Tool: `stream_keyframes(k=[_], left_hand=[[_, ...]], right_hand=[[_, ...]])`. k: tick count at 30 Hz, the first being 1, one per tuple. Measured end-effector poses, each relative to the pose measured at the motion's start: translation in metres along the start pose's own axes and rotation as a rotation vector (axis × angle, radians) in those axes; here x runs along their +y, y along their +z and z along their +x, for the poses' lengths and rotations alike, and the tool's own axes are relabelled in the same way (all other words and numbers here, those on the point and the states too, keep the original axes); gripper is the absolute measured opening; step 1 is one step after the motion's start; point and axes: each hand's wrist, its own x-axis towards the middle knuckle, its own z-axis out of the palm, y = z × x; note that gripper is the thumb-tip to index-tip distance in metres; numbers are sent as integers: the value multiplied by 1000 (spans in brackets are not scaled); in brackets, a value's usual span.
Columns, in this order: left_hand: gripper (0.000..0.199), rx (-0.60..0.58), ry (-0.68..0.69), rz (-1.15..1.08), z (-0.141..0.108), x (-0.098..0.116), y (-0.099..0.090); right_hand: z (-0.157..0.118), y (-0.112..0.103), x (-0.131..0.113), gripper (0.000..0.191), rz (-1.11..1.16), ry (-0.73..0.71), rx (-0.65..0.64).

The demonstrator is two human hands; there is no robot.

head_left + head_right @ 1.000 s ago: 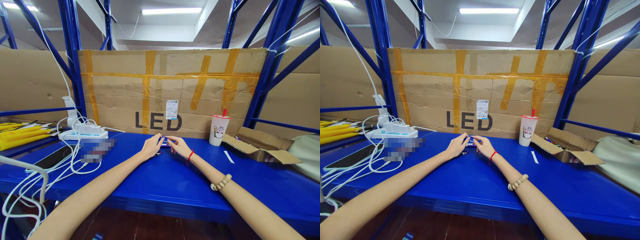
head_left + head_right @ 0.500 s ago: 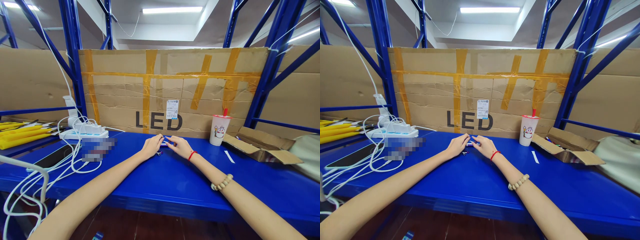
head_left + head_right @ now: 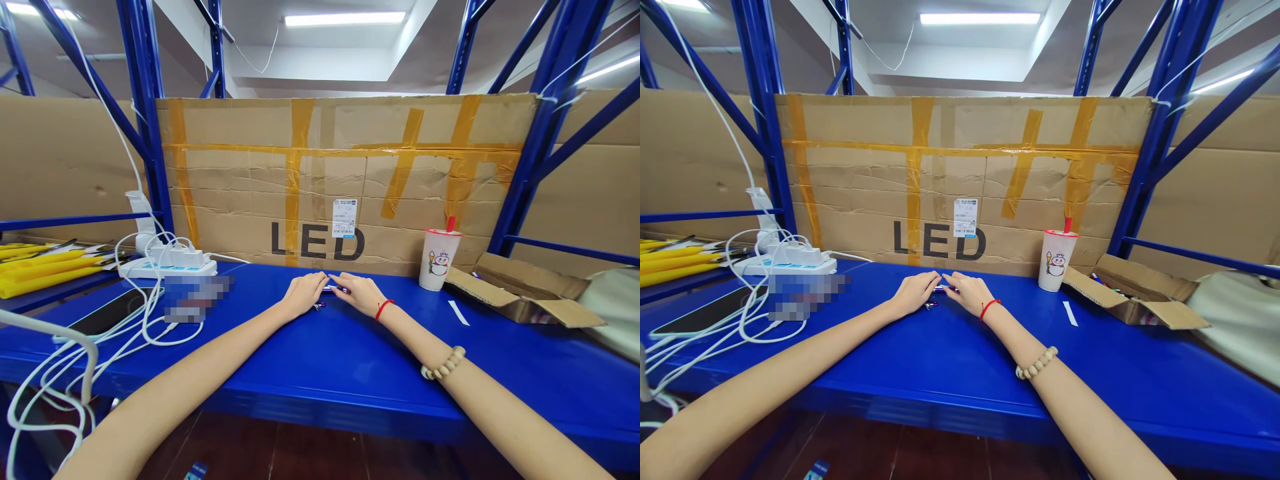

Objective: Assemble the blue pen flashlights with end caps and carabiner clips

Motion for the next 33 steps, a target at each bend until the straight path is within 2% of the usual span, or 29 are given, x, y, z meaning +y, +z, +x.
stream_keyframes(k=[7, 12, 25, 33], left_hand=[[30, -45, 47, 39, 0, -1, 0], [30, -83, 61, 65, 0, 0, -3], [30, -45, 64, 3, 1, -2, -1], [25, -103, 47, -194, 1, -3, 2]], right_hand=[[0, -1, 0, 28, -41, -36, -73], [-1, 0, 1, 26, -43, -47, -70], [2, 1, -1, 21, 77, 27, 9], [2, 7, 3, 28, 113, 84, 177]])
